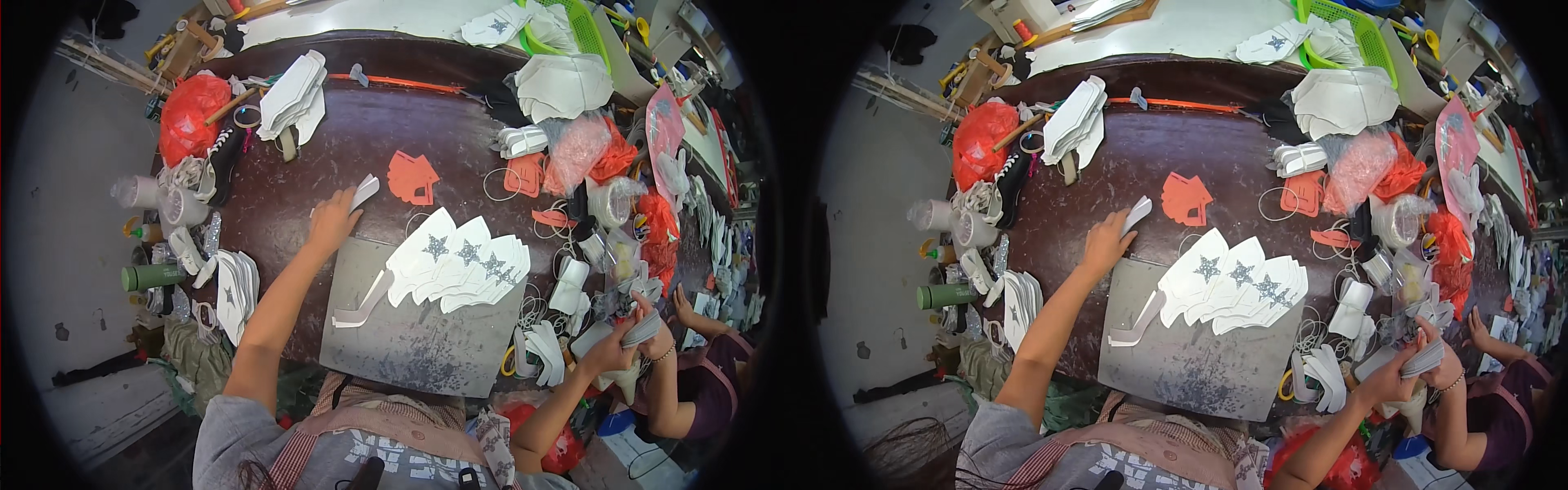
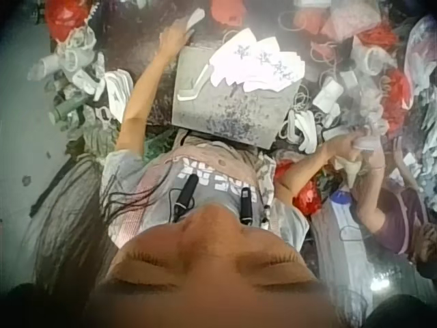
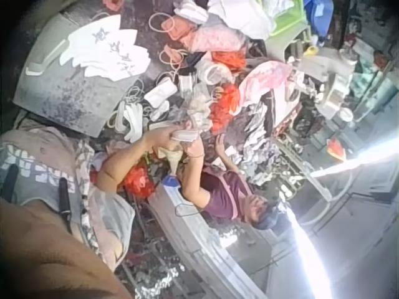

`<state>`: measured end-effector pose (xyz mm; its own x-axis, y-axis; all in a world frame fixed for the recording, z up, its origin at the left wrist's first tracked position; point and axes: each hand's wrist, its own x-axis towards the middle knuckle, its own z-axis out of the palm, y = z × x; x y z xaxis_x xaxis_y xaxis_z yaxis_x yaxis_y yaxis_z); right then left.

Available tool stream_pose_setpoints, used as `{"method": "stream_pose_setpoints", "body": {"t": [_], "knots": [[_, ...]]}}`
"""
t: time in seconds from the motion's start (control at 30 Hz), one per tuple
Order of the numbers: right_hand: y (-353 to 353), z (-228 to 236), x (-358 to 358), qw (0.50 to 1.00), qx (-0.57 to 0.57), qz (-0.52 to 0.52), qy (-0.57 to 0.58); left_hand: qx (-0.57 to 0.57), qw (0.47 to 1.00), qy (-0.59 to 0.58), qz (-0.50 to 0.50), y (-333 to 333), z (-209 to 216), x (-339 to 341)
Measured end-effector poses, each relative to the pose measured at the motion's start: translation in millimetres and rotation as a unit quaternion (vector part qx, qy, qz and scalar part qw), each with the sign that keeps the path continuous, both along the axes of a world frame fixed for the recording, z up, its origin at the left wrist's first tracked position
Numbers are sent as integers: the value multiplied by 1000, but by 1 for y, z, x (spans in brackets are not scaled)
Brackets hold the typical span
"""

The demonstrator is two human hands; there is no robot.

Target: The person assembles white fabric face masks by hand. They pick up white fabric pieces, place them on a work surface, and apply adhesive from a squeeze bottle to the edges. The person then folds the fabric pieces to form the mask shape and stacks the finished units.

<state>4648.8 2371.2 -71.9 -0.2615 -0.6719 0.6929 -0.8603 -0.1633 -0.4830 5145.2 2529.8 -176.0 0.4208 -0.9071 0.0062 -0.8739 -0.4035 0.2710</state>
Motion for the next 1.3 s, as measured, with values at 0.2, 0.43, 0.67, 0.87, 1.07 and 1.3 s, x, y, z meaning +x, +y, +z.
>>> {"method": "stream_pose_setpoints", "body": {"t": [0.2,0.43,0.67,0.87,1.07,1.3], "knots": [[9,13,-12,999,8,-34,37,-6,996,-65,-52,5,-2,-6],[56,0,-17,990,133,29,24,27,998,-53,-8,4,-6,1],[236,-38,50,840,440,314,-55,59,994,85,-18,0,-9,29],[282,-72,7,641,613,451,-101,-21,988,132,78,50,36,45],[261,-104,10,599,674,422,-96,-34,982,-90,164,161,52,141],[239,-173,24,605,671,414,-110,209,973,-27,92,209,26,207]]}}
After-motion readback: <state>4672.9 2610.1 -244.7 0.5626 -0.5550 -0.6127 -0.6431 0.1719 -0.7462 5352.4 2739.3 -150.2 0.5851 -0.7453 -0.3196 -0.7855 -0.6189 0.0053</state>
